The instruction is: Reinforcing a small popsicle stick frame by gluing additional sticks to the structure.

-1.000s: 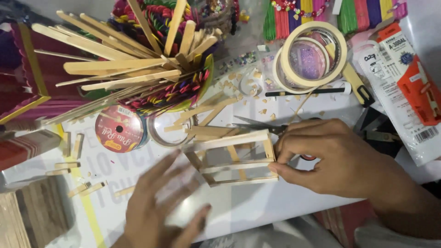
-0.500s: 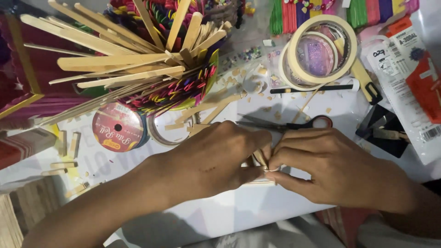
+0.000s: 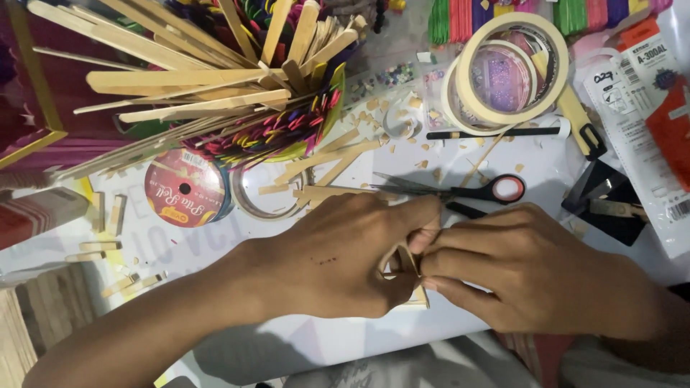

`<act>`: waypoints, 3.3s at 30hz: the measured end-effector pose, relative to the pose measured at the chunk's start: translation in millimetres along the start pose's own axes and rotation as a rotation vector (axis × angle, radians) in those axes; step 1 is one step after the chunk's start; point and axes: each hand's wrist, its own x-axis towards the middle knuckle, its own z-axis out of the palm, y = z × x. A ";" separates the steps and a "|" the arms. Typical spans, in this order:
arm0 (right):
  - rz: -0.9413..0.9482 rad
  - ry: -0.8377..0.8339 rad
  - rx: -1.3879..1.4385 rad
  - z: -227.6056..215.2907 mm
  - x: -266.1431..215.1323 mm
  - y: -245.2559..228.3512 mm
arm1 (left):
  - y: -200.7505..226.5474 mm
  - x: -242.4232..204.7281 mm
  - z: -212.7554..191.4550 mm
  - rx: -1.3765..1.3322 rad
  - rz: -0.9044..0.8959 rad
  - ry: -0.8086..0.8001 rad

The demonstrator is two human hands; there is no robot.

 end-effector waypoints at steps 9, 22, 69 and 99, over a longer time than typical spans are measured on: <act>-0.221 -0.071 -0.248 -9.2 -2.7 -17.6 | 0.7 -14.7 -7.8 -0.172 -0.072 -0.069; 0.358 0.074 -0.366 -36.8 -26.8 4.7 | -22.6 -43.5 -14.0 -0.506 -0.087 0.158; 0.886 -0.114 0.252 -7.6 46.5 -13.8 | -46.1 -59.4 24.8 -0.382 0.338 0.952; 0.079 0.233 -0.357 46.1 45.2 26.1 | -85.6 -31.7 47.4 -0.311 0.092 0.735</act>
